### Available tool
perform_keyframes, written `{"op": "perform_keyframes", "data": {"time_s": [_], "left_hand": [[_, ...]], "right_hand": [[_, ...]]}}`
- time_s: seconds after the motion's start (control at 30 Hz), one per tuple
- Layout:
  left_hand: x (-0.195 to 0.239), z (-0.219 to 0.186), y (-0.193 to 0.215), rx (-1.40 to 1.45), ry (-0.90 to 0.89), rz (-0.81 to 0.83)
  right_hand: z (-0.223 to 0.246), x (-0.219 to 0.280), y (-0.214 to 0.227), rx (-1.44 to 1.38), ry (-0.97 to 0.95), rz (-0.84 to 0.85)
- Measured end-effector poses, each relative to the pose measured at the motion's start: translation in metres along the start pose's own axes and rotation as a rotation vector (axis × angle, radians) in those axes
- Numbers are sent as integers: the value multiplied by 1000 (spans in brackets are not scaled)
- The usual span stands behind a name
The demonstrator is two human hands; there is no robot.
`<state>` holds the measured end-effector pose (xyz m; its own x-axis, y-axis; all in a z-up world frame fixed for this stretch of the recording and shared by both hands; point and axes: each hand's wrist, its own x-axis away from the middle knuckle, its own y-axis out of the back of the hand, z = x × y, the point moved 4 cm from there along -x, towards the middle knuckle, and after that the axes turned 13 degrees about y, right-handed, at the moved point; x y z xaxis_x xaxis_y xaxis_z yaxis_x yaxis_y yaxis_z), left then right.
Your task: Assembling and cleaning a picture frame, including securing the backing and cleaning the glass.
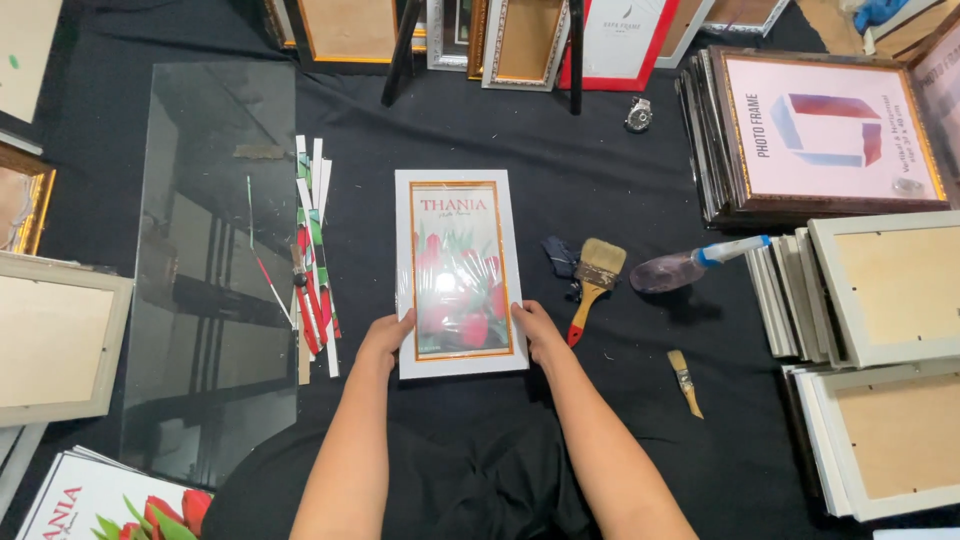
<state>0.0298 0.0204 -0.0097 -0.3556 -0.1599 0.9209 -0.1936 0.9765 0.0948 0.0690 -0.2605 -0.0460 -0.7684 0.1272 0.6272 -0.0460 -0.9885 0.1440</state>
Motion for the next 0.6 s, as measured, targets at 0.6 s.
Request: {"op": "perform_keyframes", "data": {"time_s": [0.6], "left_hand": [[28,10,-10,-133,101,97]], "right_hand": [[-3,8,15,-23,-21,-46]]}}
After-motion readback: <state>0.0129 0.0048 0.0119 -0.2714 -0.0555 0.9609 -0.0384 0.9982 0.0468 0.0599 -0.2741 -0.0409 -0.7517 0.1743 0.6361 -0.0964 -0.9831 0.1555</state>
